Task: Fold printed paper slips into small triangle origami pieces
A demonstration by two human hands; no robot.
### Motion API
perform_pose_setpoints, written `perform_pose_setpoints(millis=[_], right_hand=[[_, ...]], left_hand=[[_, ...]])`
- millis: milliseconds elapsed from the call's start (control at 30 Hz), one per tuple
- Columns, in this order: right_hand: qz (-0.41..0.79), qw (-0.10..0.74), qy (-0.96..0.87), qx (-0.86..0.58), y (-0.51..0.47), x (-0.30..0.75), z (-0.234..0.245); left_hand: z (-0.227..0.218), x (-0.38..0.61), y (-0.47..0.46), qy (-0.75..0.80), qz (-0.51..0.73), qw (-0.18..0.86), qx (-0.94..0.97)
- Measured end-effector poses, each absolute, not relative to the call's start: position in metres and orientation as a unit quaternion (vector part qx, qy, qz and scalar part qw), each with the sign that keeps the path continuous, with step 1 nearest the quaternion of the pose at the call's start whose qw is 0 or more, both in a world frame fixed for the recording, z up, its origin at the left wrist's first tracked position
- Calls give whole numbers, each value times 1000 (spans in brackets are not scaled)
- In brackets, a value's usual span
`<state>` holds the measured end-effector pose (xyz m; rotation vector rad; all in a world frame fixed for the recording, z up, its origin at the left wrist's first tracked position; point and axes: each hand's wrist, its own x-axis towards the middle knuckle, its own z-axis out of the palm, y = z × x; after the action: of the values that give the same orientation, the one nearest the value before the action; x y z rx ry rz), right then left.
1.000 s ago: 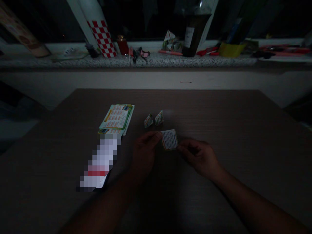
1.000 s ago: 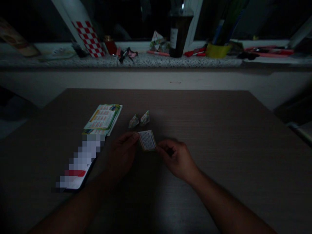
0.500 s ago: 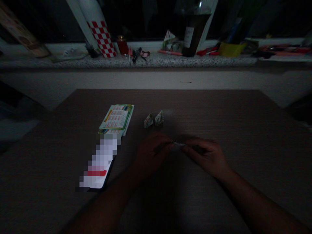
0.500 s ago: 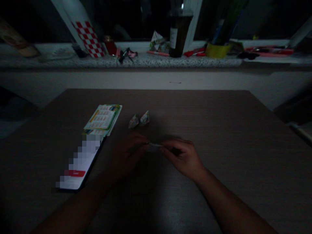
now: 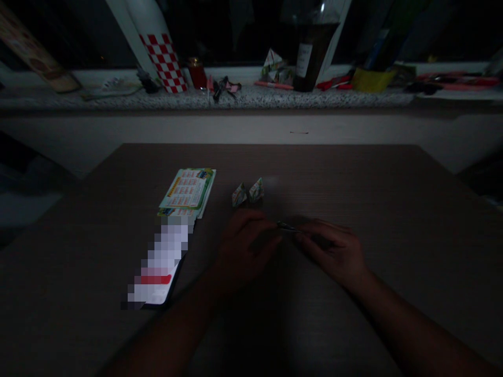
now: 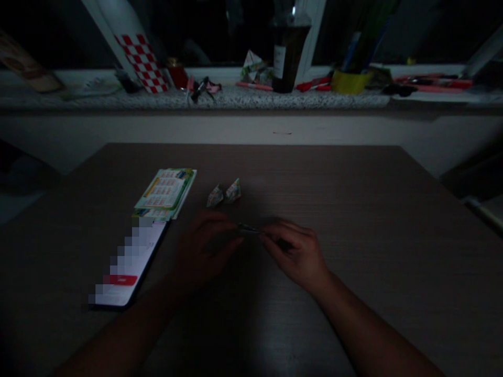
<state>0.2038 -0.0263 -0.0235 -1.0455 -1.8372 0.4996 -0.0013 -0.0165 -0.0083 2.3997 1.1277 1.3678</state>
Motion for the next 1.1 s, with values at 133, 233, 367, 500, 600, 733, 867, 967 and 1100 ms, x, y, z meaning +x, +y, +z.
perform_pose_setpoints(millis=[133, 233, 367, 500, 600, 733, 867, 967, 1100], right_hand=[[203, 462, -754, -421, -27, 205, -25], [196, 461, -753, -428, -27, 205, -25], [206, 446, -755, -435, -27, 206, -23], [226, 418, -747, -465, -26, 206, -23], [218, 413, -729, -500, -25, 207, -25], [180, 407, -739, -507, -21, 212, -27], [126, 356, -794, -476, -18, 217, -28], [105, 305, -829, -456, -16, 217, -29], [97, 259, -852, -445, -17, 217, -29]], left_hand=[[-10, 0, -16, 382, 455, 75, 801], [-11, 0, -16, 370, 449, 76, 810], [-12, -1, -16, 348, 431, 80, 829], [-15, 0, -15, 316, 413, 91, 849], [-18, 1, -15, 294, 387, 104, 868], [-20, 3, -14, 275, 338, 129, 891], [-21, 4, -13, 266, 291, 150, 907], [-20, 3, -13, 266, 244, 160, 919], [-15, 0, -12, 283, 189, 171, 925]])
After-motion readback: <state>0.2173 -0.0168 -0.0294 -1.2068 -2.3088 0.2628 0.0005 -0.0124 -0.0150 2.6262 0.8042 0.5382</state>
